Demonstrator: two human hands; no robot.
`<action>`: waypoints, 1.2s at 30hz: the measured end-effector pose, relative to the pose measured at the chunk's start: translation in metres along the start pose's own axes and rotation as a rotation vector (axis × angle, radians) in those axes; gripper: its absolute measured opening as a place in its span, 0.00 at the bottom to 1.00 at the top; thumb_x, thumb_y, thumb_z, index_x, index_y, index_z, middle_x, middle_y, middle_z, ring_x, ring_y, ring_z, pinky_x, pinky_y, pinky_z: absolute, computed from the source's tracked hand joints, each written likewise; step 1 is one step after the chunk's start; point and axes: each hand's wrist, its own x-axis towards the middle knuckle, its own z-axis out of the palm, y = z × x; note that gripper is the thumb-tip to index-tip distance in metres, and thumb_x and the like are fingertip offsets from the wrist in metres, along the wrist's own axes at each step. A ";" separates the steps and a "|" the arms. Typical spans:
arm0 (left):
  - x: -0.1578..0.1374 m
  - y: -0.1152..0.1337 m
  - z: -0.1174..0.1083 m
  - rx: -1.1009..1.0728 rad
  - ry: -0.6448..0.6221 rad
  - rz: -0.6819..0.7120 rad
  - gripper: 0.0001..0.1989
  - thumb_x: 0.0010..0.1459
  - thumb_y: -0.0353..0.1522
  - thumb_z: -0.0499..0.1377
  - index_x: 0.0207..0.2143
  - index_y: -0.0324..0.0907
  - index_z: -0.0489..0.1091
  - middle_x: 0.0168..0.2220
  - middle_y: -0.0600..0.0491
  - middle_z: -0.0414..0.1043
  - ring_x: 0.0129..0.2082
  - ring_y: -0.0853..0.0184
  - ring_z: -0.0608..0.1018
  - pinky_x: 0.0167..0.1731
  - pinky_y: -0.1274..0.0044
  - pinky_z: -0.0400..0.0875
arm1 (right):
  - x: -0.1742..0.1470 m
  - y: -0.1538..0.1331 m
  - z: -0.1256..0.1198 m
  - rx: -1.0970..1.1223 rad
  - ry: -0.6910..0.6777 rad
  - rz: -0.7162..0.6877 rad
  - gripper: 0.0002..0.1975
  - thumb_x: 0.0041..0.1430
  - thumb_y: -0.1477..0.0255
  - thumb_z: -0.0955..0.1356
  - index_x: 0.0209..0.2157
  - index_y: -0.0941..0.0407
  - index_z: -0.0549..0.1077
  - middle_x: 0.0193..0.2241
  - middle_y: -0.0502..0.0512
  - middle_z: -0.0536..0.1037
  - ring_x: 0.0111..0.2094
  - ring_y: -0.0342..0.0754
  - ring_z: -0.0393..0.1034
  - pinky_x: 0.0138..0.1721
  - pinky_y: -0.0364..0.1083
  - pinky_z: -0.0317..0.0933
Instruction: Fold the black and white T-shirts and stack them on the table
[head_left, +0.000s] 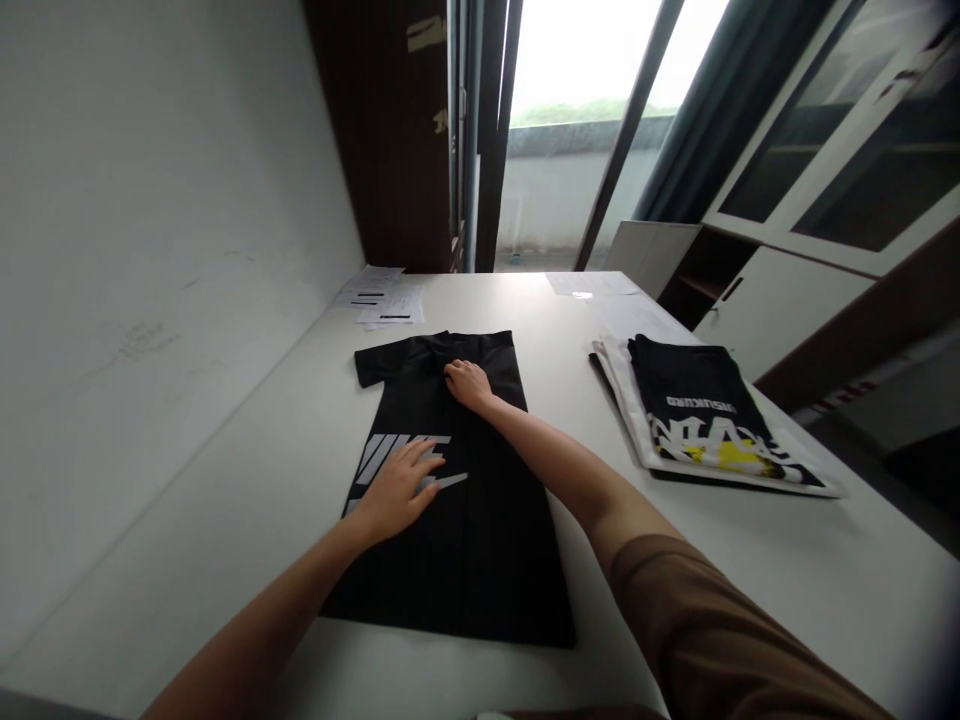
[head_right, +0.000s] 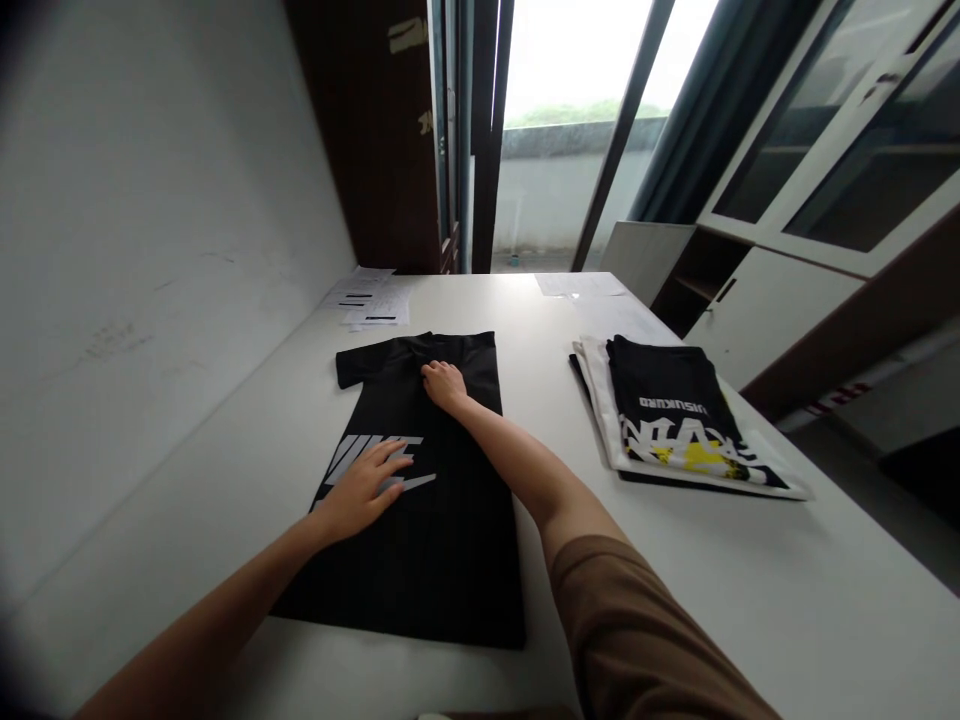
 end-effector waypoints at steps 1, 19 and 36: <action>-0.001 -0.008 -0.001 0.019 0.018 -0.025 0.19 0.68 0.34 0.55 0.60 0.45 0.70 0.69 0.47 0.59 0.70 0.55 0.58 0.69 0.56 0.53 | -0.001 0.001 0.001 0.026 0.007 -0.008 0.13 0.69 0.71 0.63 0.50 0.51 0.76 0.50 0.59 0.77 0.52 0.56 0.70 0.53 0.50 0.62; -0.023 -0.086 0.018 0.339 0.141 -0.369 0.29 0.68 0.42 0.53 0.68 0.39 0.61 0.69 0.41 0.57 0.68 0.53 0.61 0.67 0.62 0.53 | 0.002 0.025 0.024 0.003 -0.253 -0.130 0.36 0.71 0.49 0.56 0.73 0.53 0.52 0.73 0.61 0.47 0.73 0.59 0.37 0.71 0.62 0.36; -0.037 -0.062 -0.024 0.060 -0.057 -0.521 0.28 0.67 0.41 0.53 0.67 0.47 0.59 0.38 0.52 0.79 0.39 0.60 0.80 0.37 0.75 0.67 | -0.017 0.045 0.019 -0.033 -0.233 -0.167 0.34 0.72 0.50 0.56 0.73 0.48 0.51 0.73 0.56 0.47 0.73 0.57 0.40 0.71 0.59 0.36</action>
